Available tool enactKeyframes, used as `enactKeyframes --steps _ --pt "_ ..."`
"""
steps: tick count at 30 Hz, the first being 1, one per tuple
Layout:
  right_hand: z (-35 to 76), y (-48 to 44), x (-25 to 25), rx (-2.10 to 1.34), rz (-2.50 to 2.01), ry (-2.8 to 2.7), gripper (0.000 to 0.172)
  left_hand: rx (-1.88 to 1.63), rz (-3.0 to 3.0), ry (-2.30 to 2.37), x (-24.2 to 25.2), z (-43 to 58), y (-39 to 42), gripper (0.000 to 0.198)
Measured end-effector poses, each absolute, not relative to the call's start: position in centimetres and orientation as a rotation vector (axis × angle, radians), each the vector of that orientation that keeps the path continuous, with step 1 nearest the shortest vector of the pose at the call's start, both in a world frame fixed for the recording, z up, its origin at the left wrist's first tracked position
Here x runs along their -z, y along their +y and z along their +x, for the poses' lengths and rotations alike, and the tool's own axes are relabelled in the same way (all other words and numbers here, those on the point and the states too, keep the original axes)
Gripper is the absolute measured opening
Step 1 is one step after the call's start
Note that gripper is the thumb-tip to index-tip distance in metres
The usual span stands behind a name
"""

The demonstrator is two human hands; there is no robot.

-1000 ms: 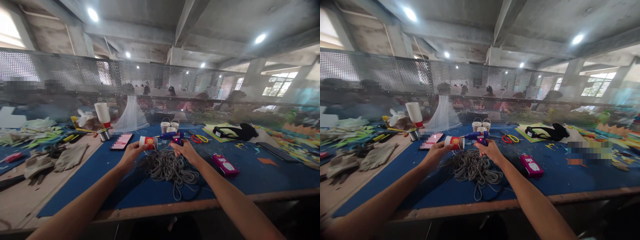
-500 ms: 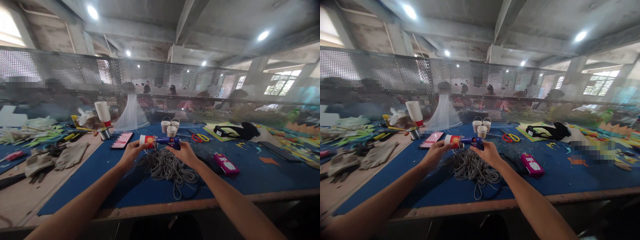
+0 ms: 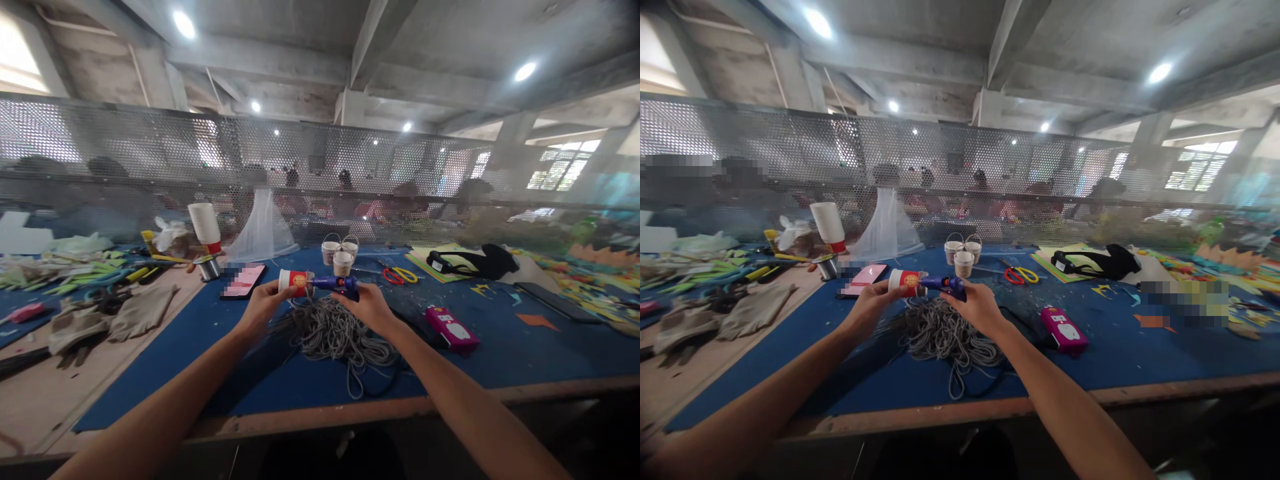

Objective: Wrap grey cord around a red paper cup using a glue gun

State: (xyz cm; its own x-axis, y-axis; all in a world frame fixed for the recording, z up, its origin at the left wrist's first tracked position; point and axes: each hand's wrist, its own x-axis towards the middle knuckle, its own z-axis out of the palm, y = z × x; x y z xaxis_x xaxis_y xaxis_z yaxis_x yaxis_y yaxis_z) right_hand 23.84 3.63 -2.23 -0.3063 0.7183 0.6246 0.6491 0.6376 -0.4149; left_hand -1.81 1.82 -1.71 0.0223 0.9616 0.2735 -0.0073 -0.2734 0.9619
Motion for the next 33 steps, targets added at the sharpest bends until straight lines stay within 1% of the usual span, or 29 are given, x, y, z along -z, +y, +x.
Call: enactKeyframes --steps 10,19,25,33 --pt "23.92 3.61 2.23 -0.11 -1.079 -2.048 0.038 -1.4 1.423 1.048 1.62 -1.78 1.78 0.03" --pt "24.03 3.57 2.28 -0.123 -1.065 -2.044 0.036 -1.389 1.406 1.09 1.46 -1.76 1.7 0.035" --pt "24.06 3.45 2.1 -0.098 -1.072 -2.05 0.033 -1.401 1.405 1.078 1.48 -1.75 1.66 0.031" --pt "24.13 3.42 2.13 -0.081 -1.076 -2.073 0.034 -1.381 1.436 1.044 1.55 -1.72 1.61 0.032"
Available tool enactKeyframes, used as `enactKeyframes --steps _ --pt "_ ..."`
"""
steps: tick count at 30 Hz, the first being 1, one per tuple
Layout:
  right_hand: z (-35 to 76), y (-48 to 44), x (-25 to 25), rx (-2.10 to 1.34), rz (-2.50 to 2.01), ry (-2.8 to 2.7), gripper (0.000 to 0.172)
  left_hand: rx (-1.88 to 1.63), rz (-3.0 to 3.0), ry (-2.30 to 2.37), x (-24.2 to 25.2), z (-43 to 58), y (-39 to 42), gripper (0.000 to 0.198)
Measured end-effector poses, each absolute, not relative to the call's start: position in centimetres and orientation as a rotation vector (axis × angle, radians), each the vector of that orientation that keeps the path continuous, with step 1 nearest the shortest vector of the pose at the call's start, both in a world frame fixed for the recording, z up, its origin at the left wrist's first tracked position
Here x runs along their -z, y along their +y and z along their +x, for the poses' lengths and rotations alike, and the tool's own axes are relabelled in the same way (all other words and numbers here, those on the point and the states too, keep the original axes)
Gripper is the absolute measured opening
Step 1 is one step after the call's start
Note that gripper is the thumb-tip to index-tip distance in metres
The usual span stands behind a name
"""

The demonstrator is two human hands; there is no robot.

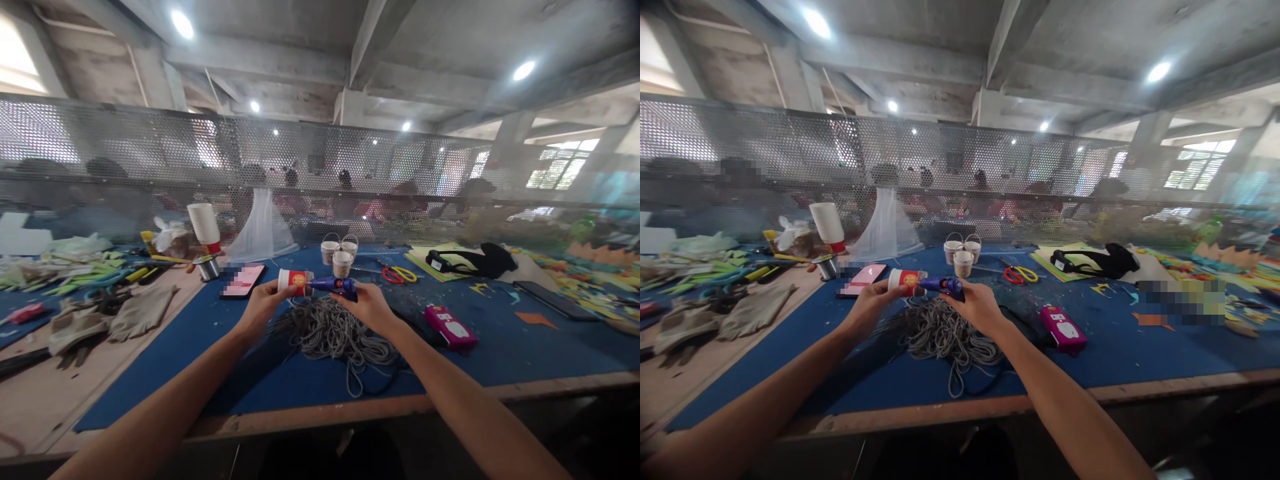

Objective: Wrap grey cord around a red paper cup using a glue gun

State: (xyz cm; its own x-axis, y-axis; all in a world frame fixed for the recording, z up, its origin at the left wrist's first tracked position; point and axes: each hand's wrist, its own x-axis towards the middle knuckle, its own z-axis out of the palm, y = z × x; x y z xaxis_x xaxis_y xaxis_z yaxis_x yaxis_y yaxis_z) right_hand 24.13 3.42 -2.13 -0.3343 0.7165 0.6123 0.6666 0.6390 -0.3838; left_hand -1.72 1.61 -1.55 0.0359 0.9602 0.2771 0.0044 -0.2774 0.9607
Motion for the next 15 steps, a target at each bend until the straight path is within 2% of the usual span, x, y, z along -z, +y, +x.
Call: enactKeyframes --steps 15 --pt "24.16 3.23 1.94 -0.007 -1.059 -2.093 0.031 -1.383 1.438 1.064 1.55 -1.85 1.69 0.036"
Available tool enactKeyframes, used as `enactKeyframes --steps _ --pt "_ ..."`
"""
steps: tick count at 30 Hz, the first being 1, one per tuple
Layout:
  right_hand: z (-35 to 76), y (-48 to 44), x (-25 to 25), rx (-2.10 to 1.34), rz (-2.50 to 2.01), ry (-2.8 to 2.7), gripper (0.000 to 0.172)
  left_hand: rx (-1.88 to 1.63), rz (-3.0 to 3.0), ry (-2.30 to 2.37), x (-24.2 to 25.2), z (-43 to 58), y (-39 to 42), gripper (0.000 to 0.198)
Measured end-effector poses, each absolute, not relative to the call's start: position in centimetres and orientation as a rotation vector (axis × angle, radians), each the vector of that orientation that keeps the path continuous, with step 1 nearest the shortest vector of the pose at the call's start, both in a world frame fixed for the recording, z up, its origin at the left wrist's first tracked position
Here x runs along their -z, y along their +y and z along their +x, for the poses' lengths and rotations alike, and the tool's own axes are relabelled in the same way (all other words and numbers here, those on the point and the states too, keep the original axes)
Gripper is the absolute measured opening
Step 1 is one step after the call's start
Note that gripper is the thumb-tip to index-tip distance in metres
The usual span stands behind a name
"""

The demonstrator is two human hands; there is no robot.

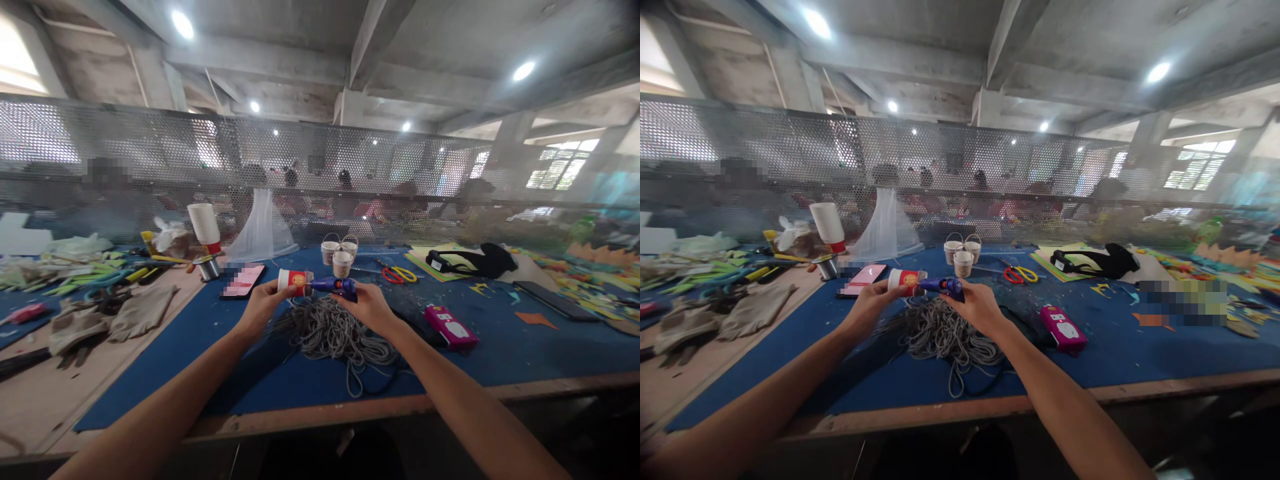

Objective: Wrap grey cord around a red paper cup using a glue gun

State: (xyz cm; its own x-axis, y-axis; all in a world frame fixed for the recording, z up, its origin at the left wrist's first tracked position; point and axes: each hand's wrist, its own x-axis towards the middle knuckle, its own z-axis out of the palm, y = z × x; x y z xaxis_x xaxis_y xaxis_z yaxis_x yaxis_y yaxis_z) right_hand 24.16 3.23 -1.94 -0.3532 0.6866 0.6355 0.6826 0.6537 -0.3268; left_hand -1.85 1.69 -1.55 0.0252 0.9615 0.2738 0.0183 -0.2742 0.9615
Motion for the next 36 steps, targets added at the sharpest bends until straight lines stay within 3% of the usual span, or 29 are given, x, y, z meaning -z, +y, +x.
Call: enactKeyframes --steps 36 --pt "24.3 3.24 1.89 0.015 -1.069 -2.09 0.03 -1.375 1.397 1.052 1.48 -1.73 1.67 0.035"
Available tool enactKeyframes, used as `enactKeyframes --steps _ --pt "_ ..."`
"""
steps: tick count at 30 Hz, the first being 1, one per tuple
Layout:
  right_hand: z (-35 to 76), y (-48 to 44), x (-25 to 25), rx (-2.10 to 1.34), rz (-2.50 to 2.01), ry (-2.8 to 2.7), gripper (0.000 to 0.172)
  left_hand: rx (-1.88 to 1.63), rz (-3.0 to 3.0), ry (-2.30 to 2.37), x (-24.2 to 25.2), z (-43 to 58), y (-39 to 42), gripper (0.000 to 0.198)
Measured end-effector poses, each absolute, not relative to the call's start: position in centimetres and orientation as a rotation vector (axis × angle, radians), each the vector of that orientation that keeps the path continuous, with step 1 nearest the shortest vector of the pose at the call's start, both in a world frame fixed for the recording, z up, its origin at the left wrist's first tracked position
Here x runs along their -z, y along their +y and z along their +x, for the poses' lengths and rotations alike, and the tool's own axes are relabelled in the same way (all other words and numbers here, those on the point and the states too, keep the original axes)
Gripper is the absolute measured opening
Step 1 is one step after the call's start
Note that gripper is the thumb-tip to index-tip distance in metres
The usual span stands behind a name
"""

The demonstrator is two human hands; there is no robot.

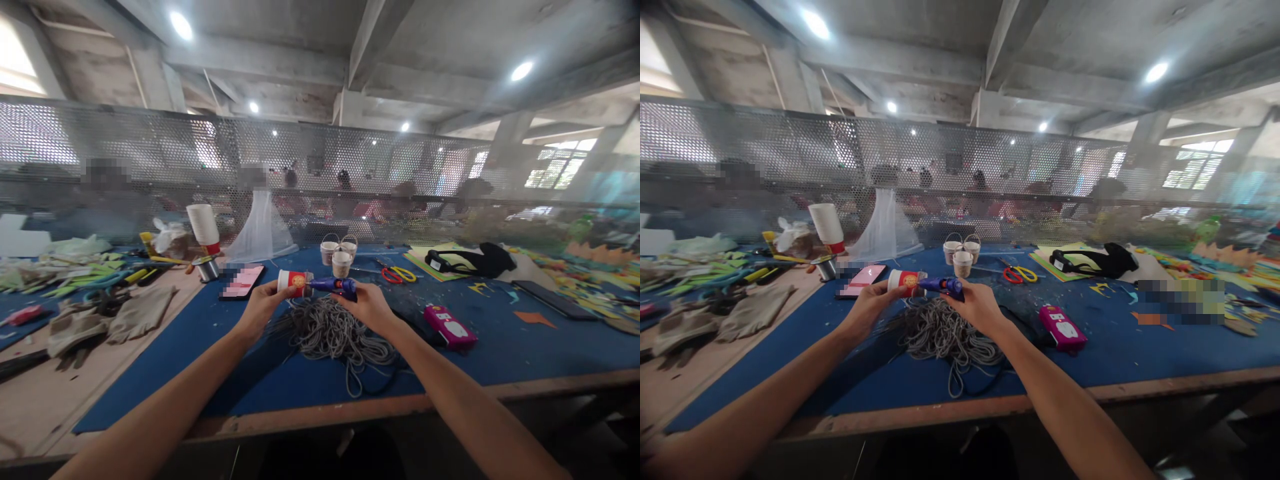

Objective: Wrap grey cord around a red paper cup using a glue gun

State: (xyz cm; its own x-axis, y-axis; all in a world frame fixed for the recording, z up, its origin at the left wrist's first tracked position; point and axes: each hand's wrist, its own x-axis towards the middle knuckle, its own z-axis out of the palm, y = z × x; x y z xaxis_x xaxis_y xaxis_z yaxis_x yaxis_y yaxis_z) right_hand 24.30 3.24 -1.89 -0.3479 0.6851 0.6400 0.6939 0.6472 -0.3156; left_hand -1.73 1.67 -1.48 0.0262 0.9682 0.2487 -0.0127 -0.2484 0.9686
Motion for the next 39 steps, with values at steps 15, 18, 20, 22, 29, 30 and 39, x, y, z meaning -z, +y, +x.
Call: enactKeyframes --steps 15,18,20,22,29,30,39 --pt "24.2 3.2 1.6 -0.086 -1.144 -2.042 0.032 -1.375 1.399 1.028 1.5 -1.7 1.7 0.037" --pt "24.0 3.2 1.5 -0.209 -1.17 -1.998 0.036 -1.382 1.399 1.032 1.6 -1.7 1.7 0.035" --pt "24.0 3.1 1.3 -0.389 -1.175 -1.949 0.04 -1.381 1.404 1.019 1.6 -1.7 1.7 0.033" --pt "23.9 3.0 0.9 -0.599 -1.141 -1.895 0.046 -1.376 1.399 1.013 1.6 -1.7 1.6 0.034" --pt "24.1 3.0 0.0 -0.983 -0.925 -1.795 0.033 -1.361 1.348 1.015 2.1 -1.8 2.0 0.036" --pt "24.2 3.1 -0.1 -0.996 -0.914 -1.763 0.033 -1.36 1.342 1.012 2.2 -1.9 2.1 0.036" --pt "26.6 6.0 0.8 -0.729 -1.224 -1.571 0.048 -1.368 1.313 0.996 2.2 -1.7 2.1 0.04"
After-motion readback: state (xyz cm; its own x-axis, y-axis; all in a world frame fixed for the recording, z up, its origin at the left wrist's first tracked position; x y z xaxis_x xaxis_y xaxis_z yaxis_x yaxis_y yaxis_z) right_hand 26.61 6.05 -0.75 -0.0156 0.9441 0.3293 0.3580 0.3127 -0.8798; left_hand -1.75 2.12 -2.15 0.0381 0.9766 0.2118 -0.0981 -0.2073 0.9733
